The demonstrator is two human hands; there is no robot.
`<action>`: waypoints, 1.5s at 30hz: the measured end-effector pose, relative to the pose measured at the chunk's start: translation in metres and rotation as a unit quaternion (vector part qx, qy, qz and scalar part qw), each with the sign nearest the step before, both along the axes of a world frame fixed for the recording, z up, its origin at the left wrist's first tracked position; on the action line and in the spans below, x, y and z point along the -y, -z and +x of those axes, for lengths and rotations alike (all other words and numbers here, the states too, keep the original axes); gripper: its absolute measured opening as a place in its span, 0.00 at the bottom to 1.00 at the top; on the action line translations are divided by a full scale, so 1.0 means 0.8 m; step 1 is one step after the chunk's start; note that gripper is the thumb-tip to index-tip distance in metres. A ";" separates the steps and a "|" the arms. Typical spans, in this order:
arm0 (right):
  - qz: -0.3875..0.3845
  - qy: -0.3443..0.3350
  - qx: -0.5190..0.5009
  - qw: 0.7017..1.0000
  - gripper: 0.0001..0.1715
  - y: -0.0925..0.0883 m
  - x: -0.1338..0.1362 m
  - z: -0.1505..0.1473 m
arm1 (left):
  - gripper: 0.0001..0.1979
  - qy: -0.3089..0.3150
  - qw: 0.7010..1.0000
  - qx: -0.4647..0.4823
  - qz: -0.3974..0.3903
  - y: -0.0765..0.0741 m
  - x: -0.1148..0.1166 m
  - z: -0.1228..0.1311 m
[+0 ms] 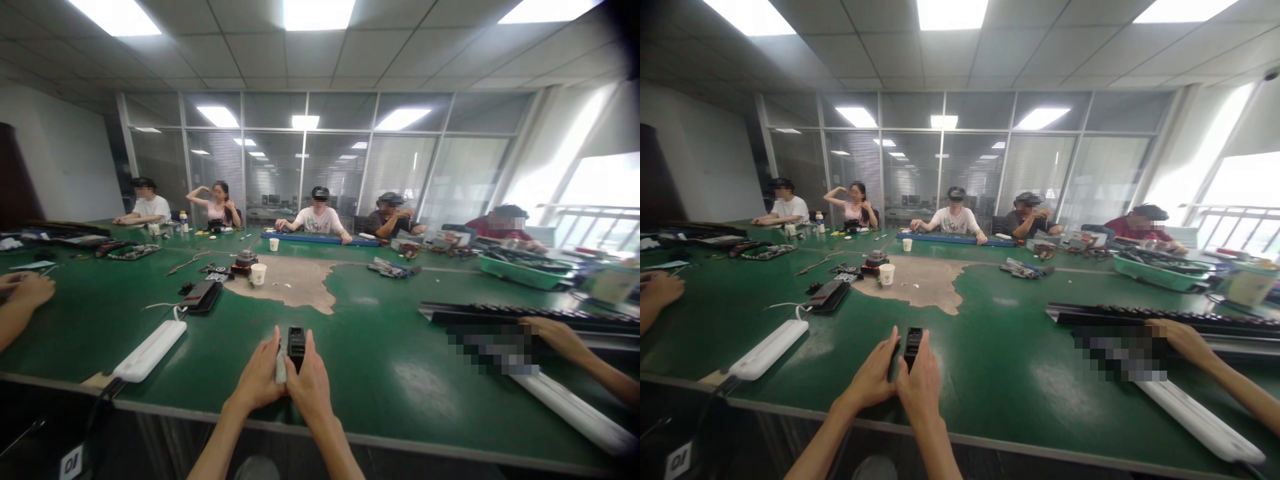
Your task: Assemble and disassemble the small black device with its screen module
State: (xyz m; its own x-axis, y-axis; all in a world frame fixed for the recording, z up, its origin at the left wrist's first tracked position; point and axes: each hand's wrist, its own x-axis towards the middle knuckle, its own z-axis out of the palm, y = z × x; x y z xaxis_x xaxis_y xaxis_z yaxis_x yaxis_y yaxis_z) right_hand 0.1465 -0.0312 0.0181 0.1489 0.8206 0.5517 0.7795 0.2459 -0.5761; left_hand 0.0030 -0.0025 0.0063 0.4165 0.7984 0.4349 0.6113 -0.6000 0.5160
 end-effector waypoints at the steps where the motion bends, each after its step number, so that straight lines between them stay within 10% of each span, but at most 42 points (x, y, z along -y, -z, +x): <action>1: 0.005 -0.001 0.002 1.000 0.41 0.003 0.001 0.000 | 0.55 0.001 1.000 0.000 -0.003 -0.002 0.001 0.001; 23: 0.038 -0.018 -0.006 0.999 0.35 0.036 0.003 0.010 | 0.48 0.002 1.000 -0.019 -0.002 -0.002 -0.001 0.003; 37: 0.030 0.016 -0.084 0.996 0.37 -0.037 0.002 0.025 | 0.54 -0.017 0.999 -0.013 -0.027 -0.001 -0.001 0.003; 45: 0.013 0.060 -0.067 0.996 0.37 -0.003 0.001 0.073 | 0.53 -0.030 0.999 -0.020 -0.027 0.000 -0.002 0.001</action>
State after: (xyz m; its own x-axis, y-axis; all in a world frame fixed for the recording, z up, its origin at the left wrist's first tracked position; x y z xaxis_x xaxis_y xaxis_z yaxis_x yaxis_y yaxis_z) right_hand 0.2046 -0.0322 0.0207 0.3180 0.7780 0.5418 0.7209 0.1727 -0.6712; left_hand 0.0037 -0.0010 0.0064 0.3828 0.8447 0.3740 0.6659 -0.5329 0.5221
